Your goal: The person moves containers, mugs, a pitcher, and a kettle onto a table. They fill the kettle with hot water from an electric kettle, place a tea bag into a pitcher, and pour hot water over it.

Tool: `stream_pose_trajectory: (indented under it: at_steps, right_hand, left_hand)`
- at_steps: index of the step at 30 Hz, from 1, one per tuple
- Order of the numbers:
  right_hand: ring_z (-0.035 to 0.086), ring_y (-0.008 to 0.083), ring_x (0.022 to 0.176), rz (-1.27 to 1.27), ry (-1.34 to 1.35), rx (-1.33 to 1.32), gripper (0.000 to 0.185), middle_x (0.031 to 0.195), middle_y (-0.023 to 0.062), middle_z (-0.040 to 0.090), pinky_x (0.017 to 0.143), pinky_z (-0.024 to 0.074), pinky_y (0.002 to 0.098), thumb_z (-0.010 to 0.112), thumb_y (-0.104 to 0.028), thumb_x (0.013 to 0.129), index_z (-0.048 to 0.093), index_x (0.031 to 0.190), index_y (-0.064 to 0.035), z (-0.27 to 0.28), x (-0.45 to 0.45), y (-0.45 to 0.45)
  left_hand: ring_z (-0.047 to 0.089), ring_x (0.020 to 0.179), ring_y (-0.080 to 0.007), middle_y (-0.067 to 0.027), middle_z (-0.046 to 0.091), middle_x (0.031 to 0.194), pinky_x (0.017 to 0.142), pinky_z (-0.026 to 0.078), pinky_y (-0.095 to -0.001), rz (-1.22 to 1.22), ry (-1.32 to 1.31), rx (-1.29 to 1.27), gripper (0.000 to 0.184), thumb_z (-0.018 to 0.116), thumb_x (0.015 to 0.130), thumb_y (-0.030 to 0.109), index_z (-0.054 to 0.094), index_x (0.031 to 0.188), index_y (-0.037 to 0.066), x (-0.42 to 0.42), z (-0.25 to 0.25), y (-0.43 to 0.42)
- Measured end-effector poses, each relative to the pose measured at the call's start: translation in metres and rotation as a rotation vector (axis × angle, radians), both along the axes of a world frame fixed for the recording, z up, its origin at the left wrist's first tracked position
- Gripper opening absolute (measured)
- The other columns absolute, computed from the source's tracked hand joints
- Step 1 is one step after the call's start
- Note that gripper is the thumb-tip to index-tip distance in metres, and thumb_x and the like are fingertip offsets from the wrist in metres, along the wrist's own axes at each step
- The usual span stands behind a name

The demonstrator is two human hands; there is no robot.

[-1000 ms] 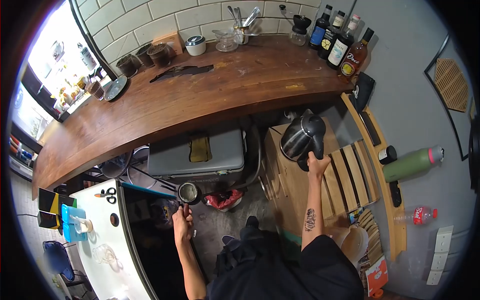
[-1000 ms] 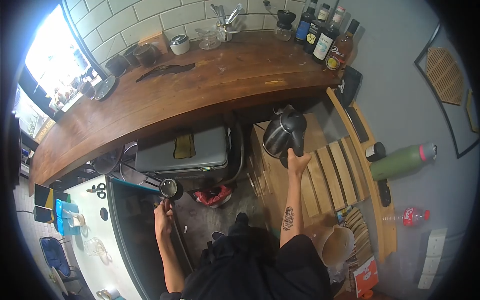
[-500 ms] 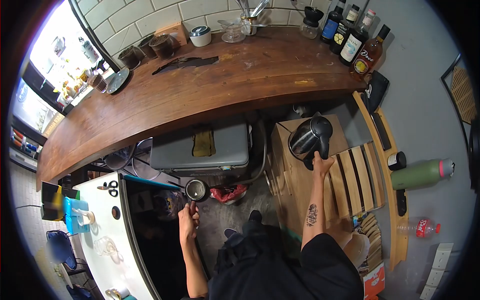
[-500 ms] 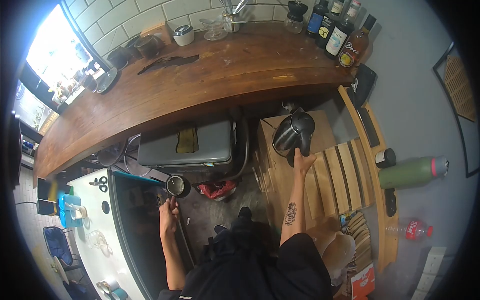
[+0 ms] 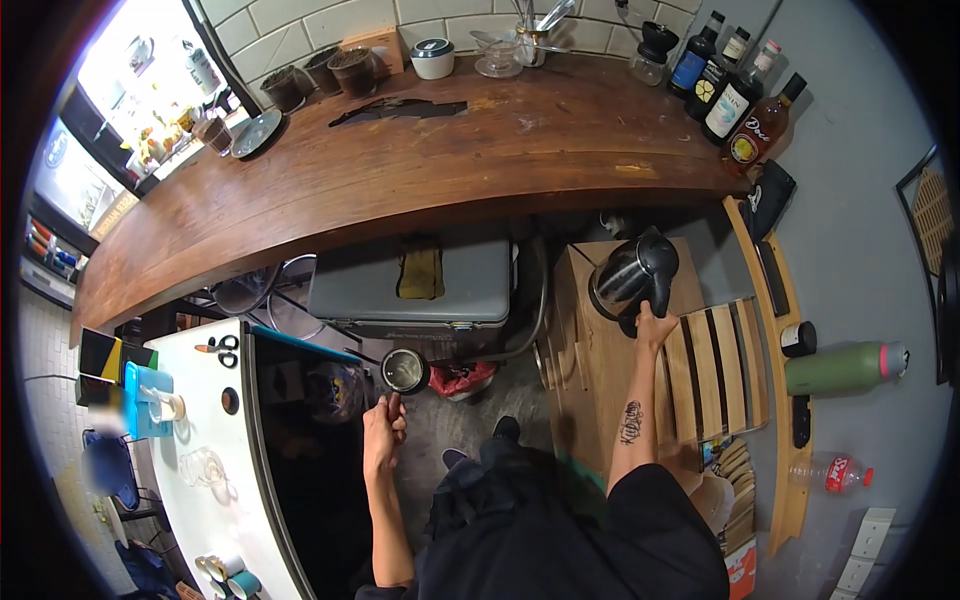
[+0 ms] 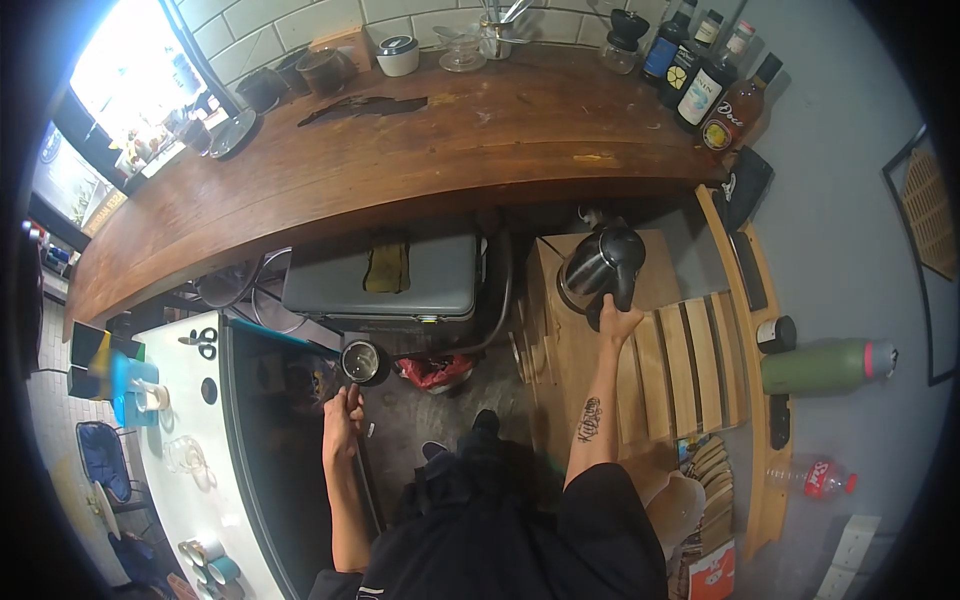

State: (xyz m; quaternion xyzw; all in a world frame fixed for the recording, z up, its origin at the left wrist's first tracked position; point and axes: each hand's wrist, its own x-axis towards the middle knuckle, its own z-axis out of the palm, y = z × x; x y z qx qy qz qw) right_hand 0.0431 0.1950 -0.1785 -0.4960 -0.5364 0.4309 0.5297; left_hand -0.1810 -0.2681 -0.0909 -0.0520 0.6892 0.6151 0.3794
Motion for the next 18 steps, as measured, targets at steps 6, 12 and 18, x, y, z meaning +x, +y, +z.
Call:
stream_pose_trajectory:
  at_steps: [6,12,18]
  right_hand:
    - [0.049,0.011,0.046,-0.005,0.035,-0.106,0.017,0.056,0.0031,0.053,0.043,0.0364,0.0285,0.063,0.003,0.082,0.055,0.067,0.0007,0.015,-0.001,-0.008]
    - [0.063,0.0197,0.057,-0.083,-0.33,0.126,0.029,0.063,0.0112,0.066,0.058,0.0495,0.0343,0.073,-0.021,0.08,0.068,0.074,0.0065,-0.024,0.017,0.02]
    - [0.057,0.0425,0.118,-0.155,-1.199,-0.001,0.078,0.124,0.0293,0.059,0.097,0.0481,0.049,0.083,-0.05,0.072,0.061,0.119,0.0077,0.104,-0.014,-0.052]
  left_hand:
    - [0.029,0.044,-0.0028,0.0079,0.038,0.057,0.041,0.021,-0.0207,0.025,-0.006,0.017,0.044,0.035,0.106,0.04,0.056,0.083,0.009,0.001,0.003,-0.001]
    - [0.031,0.045,-0.0033,0.0072,0.039,0.057,0.042,0.021,-0.0211,0.018,-0.053,0.094,0.045,0.036,0.106,0.041,0.056,0.083,0.008,0.002,0.012,-0.008]
    - [0.031,0.042,-0.0042,0.0052,0.042,0.056,0.041,0.021,-0.0225,0.022,-0.004,0.083,0.048,0.034,0.107,0.041,0.057,0.084,0.007,-0.007,0.009,-0.028]
